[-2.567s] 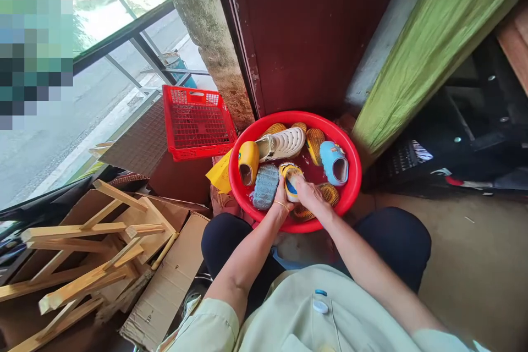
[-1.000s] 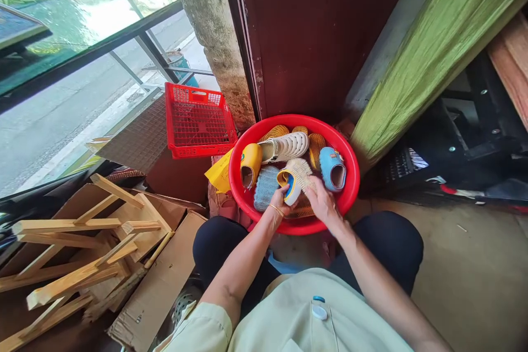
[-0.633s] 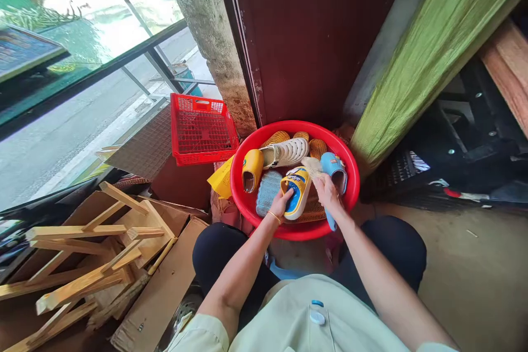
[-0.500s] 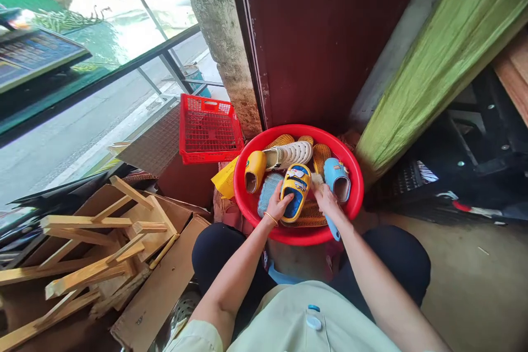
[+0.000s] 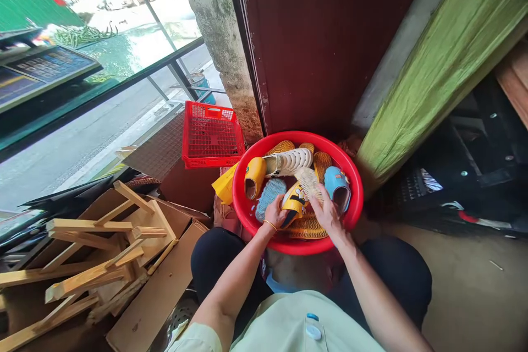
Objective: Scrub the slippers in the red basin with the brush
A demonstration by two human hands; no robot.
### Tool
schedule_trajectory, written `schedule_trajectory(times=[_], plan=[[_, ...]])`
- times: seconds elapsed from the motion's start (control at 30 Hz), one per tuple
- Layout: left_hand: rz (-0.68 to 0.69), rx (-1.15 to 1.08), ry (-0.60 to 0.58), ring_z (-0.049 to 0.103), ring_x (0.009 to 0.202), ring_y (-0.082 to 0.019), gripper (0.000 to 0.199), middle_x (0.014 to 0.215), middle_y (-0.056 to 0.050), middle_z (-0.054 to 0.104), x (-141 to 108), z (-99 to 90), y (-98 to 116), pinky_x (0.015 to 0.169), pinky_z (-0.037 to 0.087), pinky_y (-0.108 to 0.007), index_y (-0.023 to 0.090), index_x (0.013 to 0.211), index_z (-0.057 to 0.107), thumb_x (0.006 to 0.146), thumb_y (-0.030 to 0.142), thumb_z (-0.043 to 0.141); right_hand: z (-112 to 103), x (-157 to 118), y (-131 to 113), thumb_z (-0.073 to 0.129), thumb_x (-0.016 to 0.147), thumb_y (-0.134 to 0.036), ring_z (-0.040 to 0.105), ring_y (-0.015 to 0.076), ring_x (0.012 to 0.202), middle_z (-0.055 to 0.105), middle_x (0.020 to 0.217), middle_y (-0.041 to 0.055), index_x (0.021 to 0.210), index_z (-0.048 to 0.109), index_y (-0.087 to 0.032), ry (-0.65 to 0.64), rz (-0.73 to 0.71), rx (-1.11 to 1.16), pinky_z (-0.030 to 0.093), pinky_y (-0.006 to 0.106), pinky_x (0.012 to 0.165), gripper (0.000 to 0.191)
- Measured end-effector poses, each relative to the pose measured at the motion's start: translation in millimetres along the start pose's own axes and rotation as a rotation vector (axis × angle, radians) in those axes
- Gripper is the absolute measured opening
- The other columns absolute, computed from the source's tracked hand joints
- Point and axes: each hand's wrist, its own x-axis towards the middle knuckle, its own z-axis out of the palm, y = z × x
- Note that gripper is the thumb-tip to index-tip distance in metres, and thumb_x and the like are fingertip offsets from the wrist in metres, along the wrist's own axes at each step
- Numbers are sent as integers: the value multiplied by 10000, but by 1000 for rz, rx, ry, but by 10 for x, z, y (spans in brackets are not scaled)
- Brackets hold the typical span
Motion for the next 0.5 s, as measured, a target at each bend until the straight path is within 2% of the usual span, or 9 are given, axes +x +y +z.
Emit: schedule_trajectory(times=[0.03, 0.1, 0.17, 0.27, 0.4, 0.5], plan=[[9, 58, -3, 655, 1039, -302, 461, 977, -50, 731, -26, 8, -8, 1031, 456, -409, 257, 1176, 686, 717, 228, 696, 8, -4, -8, 416, 995, -492, 631, 279, 1275, 640, 1410, 157, 1503, 494, -176, -26, -28, -6, 533, 426, 1047, 603], [23, 130, 13, 657, 1060, -315, 502, 1027, -68, 732, -70, 8, -26, 1035, 446, -409, 264, 1236, 670, 736, 225, 658, -7, -21, 44, 390, 1007, -466, 682, 289, 1191, 696, 1325, 148, 1473, 544, -202, -46, 16, -43, 558, 430, 998, 557], [42, 154, 34, 655, 1093, -325, 556, 1082, -84, 729, -92, -3, -40, 1034, 442, -404, 265, 1292, 646, 738, 220, 639, -59, -56, 157, 378, 1009, -461, 719, 295, 1101, 736, 1241, 150, 1421, 597, -204, -12, 121, -70, 581, 433, 939, 533], [73, 191, 47, 657, 1109, -328, 612, 1132, -97, 724, -89, -6, -41, 1034, 441, -405, 256, 1349, 609, 740, 197, 613, -145, -108, 256, 364, 1005, -476, 709, 294, 1123, 718, 1274, 172, 1380, 618, -155, 62, 192, -46, 579, 442, 950, 555], [129, 259, 22, 648, 1150, -319, 628, 1213, -94, 714, -99, 30, -17, 1058, 434, -395, 256, 1351, 602, 733, 146, 581, -138, -100, 92, 382, 1009, -486, 638, 278, 1265, 643, 1403, 182, 1452, 540, -125, 74, 63, -1, 541, 420, 1034, 594], [136, 244, 37, 649, 1157, -312, 620, 1232, -82, 711, -133, 33, -10, 1061, 438, -382, 270, 1343, 607, 738, 138, 585, -124, -76, 28, 396, 1015, -455, 669, 269, 1218, 689, 1345, 148, 1455, 553, -178, 22, 22, -51, 558, 394, 999, 543]])
